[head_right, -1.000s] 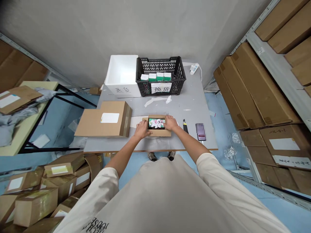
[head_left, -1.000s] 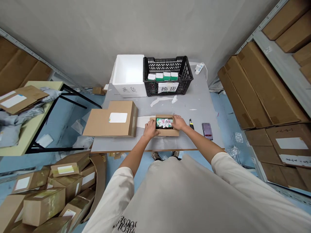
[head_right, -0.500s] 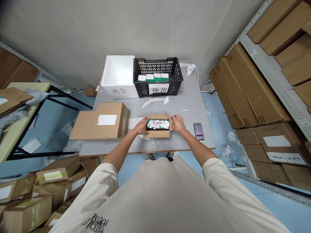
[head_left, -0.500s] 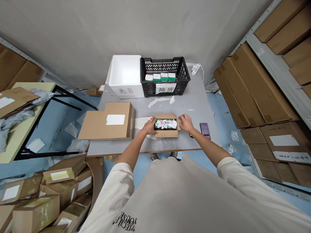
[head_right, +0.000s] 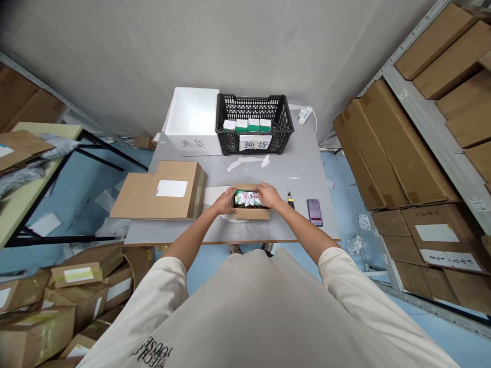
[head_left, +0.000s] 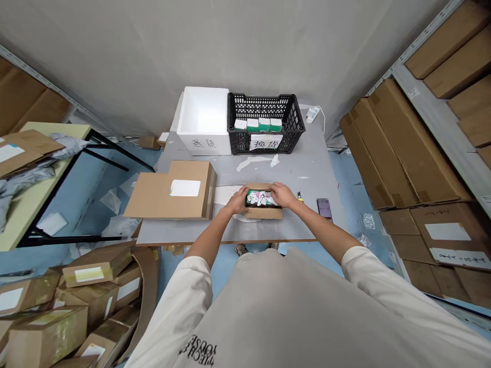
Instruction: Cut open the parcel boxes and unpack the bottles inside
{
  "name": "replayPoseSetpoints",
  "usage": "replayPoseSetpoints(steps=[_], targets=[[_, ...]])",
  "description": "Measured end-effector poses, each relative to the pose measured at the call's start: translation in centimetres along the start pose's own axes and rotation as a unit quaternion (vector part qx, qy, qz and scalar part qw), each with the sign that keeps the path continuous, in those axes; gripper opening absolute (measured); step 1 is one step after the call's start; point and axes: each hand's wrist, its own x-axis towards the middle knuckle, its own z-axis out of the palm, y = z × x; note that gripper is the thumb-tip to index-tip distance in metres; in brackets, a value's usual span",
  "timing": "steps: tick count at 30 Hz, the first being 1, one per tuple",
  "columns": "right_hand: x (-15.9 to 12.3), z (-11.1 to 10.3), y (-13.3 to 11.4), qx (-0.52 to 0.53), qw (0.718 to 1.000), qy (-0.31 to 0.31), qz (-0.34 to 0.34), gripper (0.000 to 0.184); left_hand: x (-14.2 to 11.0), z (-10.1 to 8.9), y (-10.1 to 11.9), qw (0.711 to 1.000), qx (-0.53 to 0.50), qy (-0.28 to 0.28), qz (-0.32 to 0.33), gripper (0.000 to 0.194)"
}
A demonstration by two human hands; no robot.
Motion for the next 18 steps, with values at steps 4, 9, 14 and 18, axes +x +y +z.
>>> replayPoseSetpoints(steps=[4,9,14,18], targets=[[2.6,1.2,-3.8,0.020,0.994,-0.046,-0.093,0.040,-0.1,0.0,0.1,1.000,-0.001,0.006,0.003,0.124],[3.8,2.9,-5.6,0.032,0.991,-0.078,-0.100,0.042,-0.2,0.2,0.0,1.000,-0.012,0.010,-0.010,0.123],[4.4,2.8,-6.4,0.077,0.994,-0.067,-0.037,0.040,-0.3,0.3,0.0,1.000,-0.020,0.016,-0.007,0.120],[4.9,3.4,-7.1,0.109,0.991,-0.071,-0.009,0.032,-0.3,0.2,-0.1,0.999,-0.026,0.020,-0.001,0.116]])
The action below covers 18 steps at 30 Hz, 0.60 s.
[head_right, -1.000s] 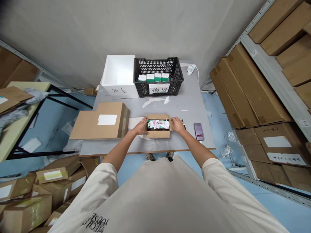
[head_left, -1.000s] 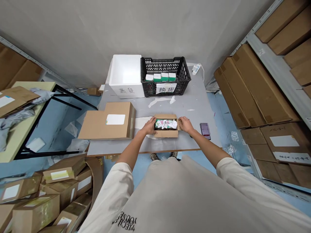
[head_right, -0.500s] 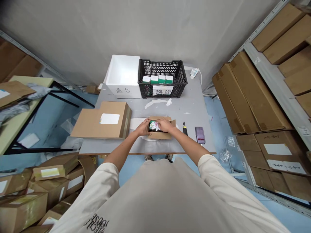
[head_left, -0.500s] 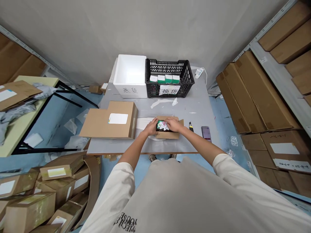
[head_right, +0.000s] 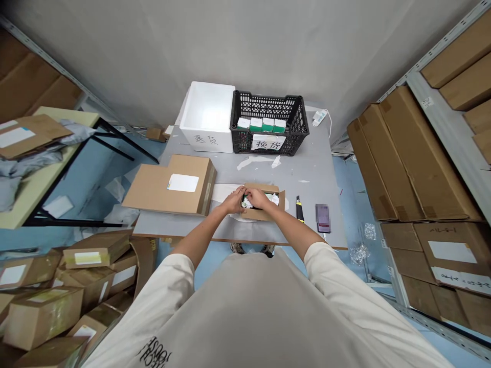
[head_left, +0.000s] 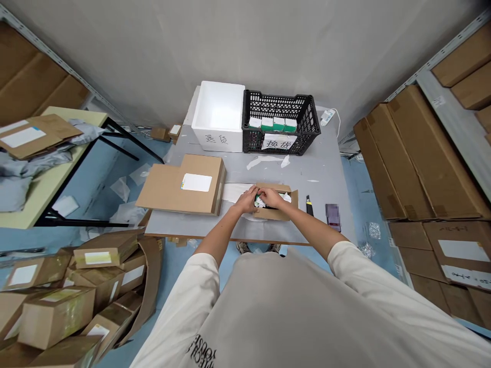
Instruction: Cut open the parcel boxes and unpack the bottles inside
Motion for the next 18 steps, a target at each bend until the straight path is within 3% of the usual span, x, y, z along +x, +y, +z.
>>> replayPoseSetpoints(steps=[5,10,18], targets=[[-0.4,1.2,0.8,-0.025,0.999,-0.020,-0.026,0.020,0.0,0.1,-0.3,1.000,-0.011,0.001,0.002,0.121],[-0.6,0.8,1.3,-0.107,0.994,0.034,-0.010,0.026,-0.1,0.3,-0.4,1.000,-0.012,0.000,0.003,0.123],[0.0,1.2,0.1,-0.206,0.978,0.012,0.003,0.042,-0.5,-0.2,-0.2,0.999,-0.042,0.003,0.001,0.133]])
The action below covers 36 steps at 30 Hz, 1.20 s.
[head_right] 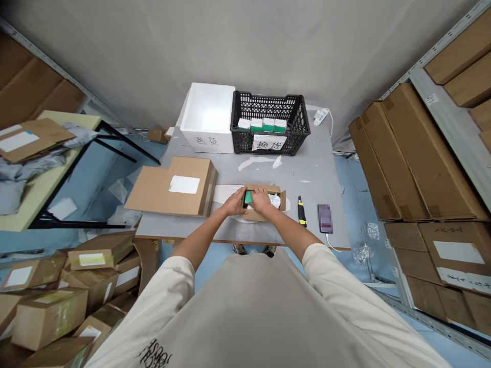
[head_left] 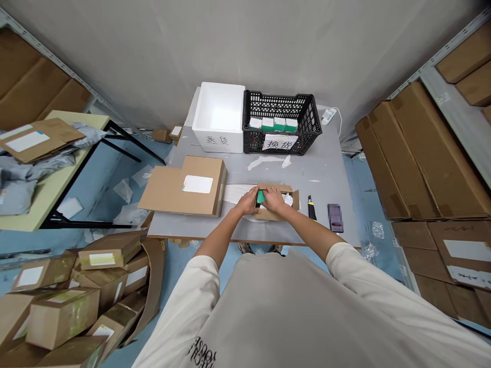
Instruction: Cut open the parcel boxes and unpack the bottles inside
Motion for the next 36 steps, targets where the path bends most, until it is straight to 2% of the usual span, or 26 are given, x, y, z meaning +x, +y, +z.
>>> replayPoseSetpoints(steps=[4,7,13,23,28,36], targets=[[0.3,0.6,-0.5,-0.003,1.000,0.000,0.025,0.048,-0.3,-0.1,0.0,1.000,-0.008,0.004,-0.004,0.132],[0.3,0.7,-0.6,-0.004,1.000,-0.001,0.020,0.052,-0.3,-0.1,0.1,1.000,-0.003,0.003,-0.009,0.133],[-0.7,0.3,-0.5,-0.029,0.999,-0.010,-0.024,0.036,-0.2,-0.3,0.3,1.000,0.002,0.001,-0.008,0.132],[0.7,0.3,-1.1,-0.032,0.999,-0.037,0.008,0.055,-0.1,0.0,-0.3,1.000,0.002,-0.005,-0.003,0.138],[0.3,0.4,-1.1,-0.043,0.999,-0.012,0.003,0.062,-0.1,0.4,-0.5,1.000,0.001,0.000,0.002,0.140],[-1.4,-0.8,1.1,-0.005,0.999,0.026,-0.041,0.056,-0.2,0.9,0.0,0.999,0.034,0.002,-0.013,0.138]])
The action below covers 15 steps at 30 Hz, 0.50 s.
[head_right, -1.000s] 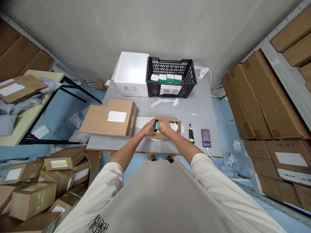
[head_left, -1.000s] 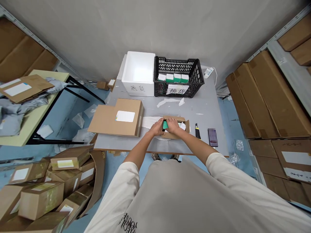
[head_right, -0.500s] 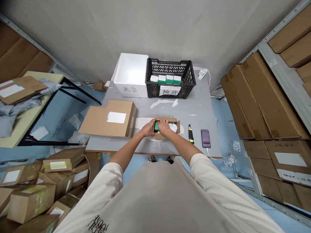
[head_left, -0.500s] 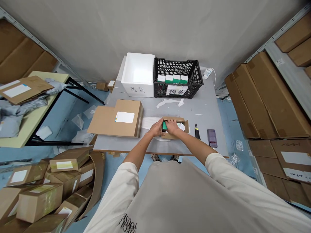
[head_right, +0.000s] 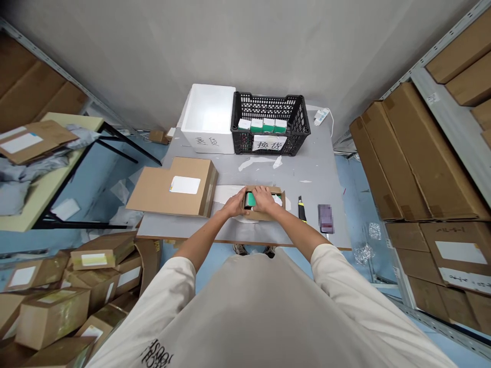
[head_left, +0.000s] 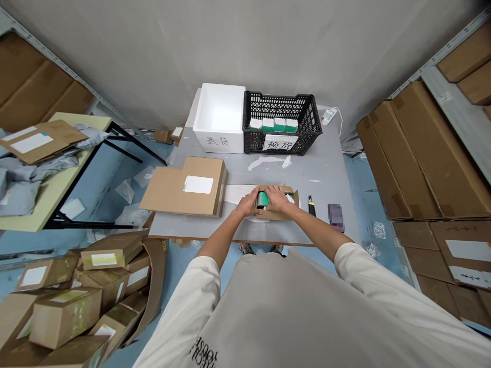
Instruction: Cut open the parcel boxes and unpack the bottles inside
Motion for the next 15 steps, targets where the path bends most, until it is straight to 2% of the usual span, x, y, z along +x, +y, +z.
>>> replayPoseSetpoints(steps=[4,10,13,15], targets=[[-1.1,-0.6,0.8,0.046,0.999,0.007,-0.003,0.056,-0.1,-0.1,0.2,1.000,0.013,-0.001,-0.009,0.141],[-2.2,-2.3,2.8,0.104,0.991,0.086,-0.004,0.084,-0.5,-0.6,0.5,1.000,0.000,-0.007,-0.013,0.143],[-2.9,-3.8,4.1,0.169,0.975,0.138,0.034,0.086,-0.5,-0.7,0.8,1.000,0.012,-0.012,-0.022,0.142],[-3.3,-4.8,5.1,0.228,0.952,0.187,0.075,0.084,-0.6,-0.8,1.2,0.999,0.033,-0.015,-0.028,0.141]])
